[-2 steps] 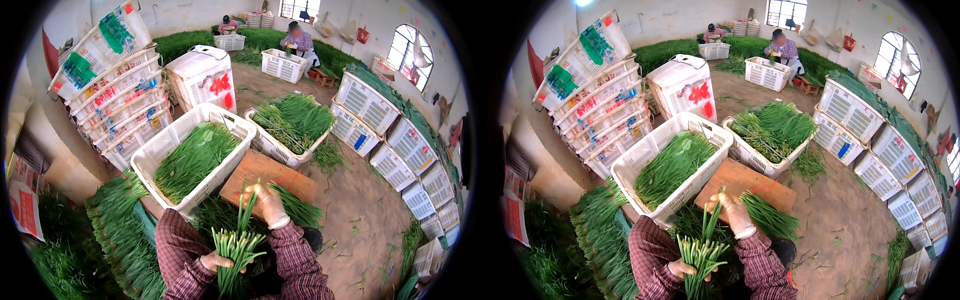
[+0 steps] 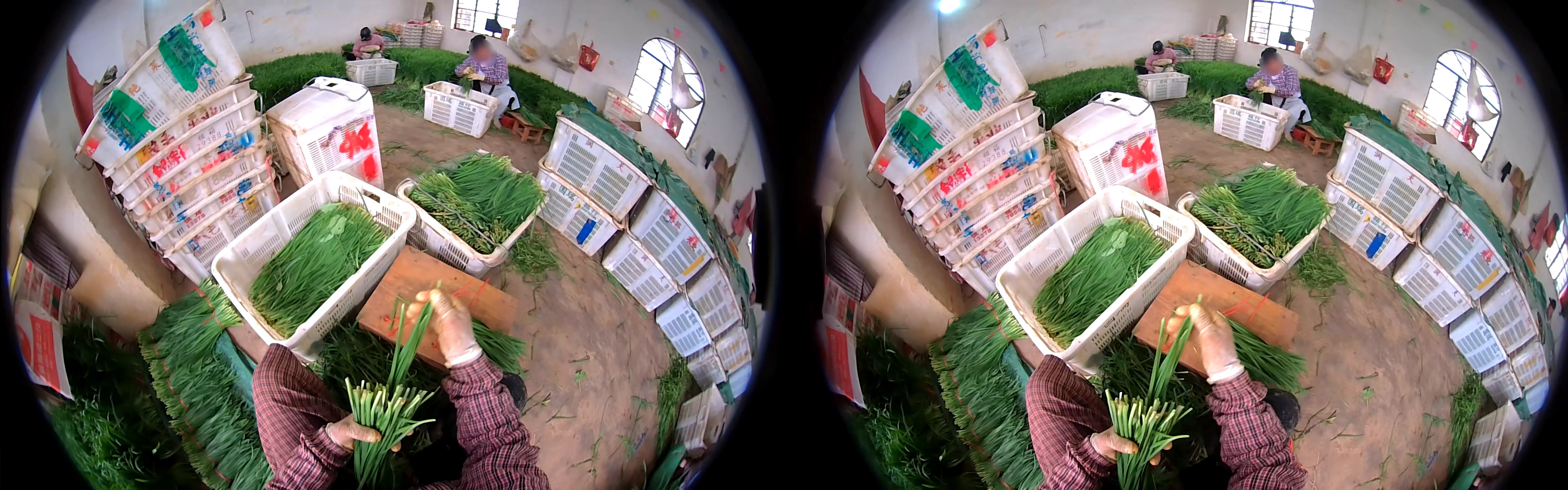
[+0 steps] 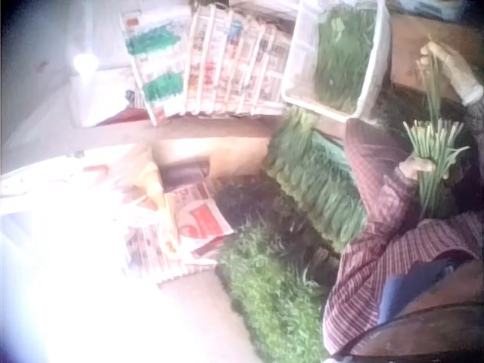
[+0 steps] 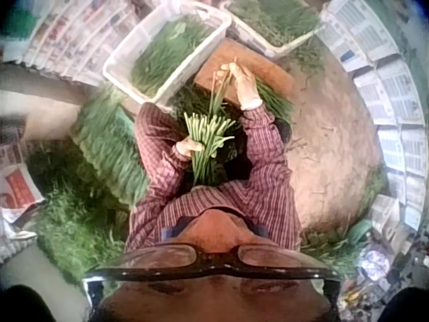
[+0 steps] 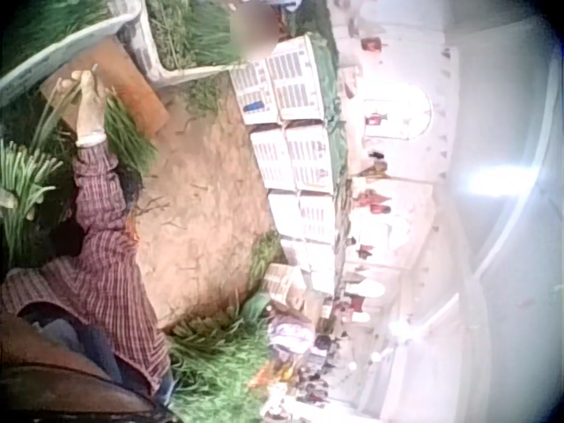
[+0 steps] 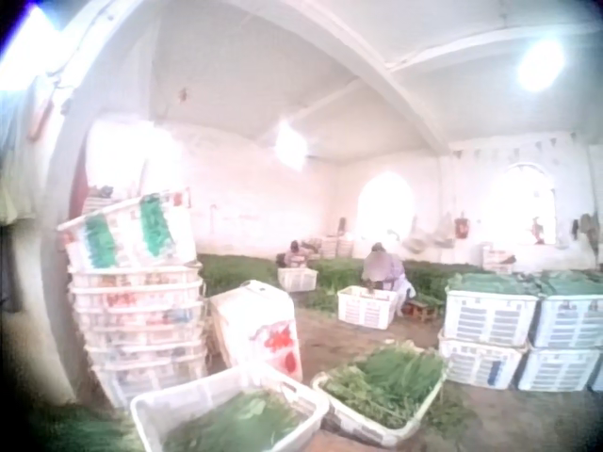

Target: The person bundles stalks of green onions by hand, strips away the outer leaves, and secures each bundle with a red tie before placing it into a white plastic crate.

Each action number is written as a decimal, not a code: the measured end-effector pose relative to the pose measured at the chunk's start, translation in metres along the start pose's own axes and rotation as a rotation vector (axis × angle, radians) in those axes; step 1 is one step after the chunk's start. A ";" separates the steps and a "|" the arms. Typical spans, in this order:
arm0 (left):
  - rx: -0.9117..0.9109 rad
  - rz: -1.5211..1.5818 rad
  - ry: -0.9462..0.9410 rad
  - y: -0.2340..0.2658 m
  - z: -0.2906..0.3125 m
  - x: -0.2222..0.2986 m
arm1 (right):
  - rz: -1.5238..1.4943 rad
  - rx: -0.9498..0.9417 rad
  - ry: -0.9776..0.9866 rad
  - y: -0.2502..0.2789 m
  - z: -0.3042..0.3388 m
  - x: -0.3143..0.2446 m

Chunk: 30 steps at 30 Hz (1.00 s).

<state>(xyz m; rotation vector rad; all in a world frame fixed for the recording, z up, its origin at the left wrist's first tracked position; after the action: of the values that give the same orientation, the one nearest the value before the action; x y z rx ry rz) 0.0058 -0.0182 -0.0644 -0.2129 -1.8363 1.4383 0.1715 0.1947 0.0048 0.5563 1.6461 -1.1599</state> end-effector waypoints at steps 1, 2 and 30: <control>0.019 -0.009 -0.028 0.010 0.006 -0.006 | 0.014 0.059 0.027 0.006 -0.002 -0.009; 0.052 -0.035 -0.059 0.018 0.016 -0.009 | -0.037 0.081 0.061 0.014 -0.006 -0.014; 0.197 -0.048 -0.571 0.003 0.036 0.035 | 0.074 -0.057 -0.149 0.039 0.031 -0.021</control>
<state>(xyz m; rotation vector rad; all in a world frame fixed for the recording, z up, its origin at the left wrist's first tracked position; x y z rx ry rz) -0.0429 -0.0246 -0.0528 0.3763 -2.0956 1.7551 0.2252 0.1872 0.0059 0.4789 1.5142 -1.0712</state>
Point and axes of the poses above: each hand's wrist, its own z-axis away from the middle knuckle, its own y-axis out of the back of the hand, x = y × z, the point moved 1 cm from there along -z, towards the middle knuckle, and after that the axes turned 8 degrees about -x, right-handed, at the moved point
